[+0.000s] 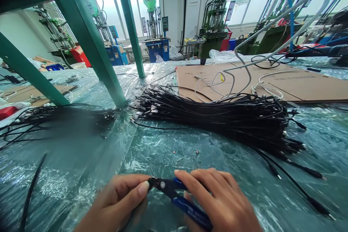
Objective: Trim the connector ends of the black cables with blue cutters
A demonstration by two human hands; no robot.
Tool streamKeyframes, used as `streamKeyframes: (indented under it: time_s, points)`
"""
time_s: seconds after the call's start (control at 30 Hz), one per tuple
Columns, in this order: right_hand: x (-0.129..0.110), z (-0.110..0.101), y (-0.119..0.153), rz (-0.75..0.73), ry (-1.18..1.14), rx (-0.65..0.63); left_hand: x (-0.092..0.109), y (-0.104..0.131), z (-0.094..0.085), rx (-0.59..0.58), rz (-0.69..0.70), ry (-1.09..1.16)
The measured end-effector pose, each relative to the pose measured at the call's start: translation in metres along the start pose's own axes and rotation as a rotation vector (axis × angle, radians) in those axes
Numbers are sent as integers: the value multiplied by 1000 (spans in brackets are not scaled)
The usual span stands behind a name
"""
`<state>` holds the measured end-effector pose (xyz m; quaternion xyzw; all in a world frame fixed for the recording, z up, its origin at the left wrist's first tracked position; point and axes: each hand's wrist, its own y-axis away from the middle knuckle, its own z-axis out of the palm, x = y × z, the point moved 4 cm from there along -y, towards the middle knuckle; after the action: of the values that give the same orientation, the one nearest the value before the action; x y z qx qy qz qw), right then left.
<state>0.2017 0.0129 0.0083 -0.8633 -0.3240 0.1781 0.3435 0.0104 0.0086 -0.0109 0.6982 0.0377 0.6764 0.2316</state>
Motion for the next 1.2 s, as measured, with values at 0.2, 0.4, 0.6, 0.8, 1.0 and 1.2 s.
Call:
streamKeyframes:
  time_s: [0.2, 0.4, 0.6, 0.8, 1.0, 1.2]
  points:
    - [-2, -1, -3, 6, -41, -47, 4, -4, 2, 1, 25, 9]
    - [-4, -2, -2, 56, -54, -70, 8, -2, 4, -37, 82, -70]
    - [-2, -3, 2, 97, -60, -70, 11, -1, 4, -59, 58, -57]
    - [-3, -1, 3, 87, -36, -114, 14, 0, 4, -73, 82, -83]
    - [-5, 0, 2, 68, -36, -118, 14, 2, 5, -83, 70, -92]
    - [-4, 0, 3, 56, -27, -129, 14, 1, 5, -85, 68, -85]
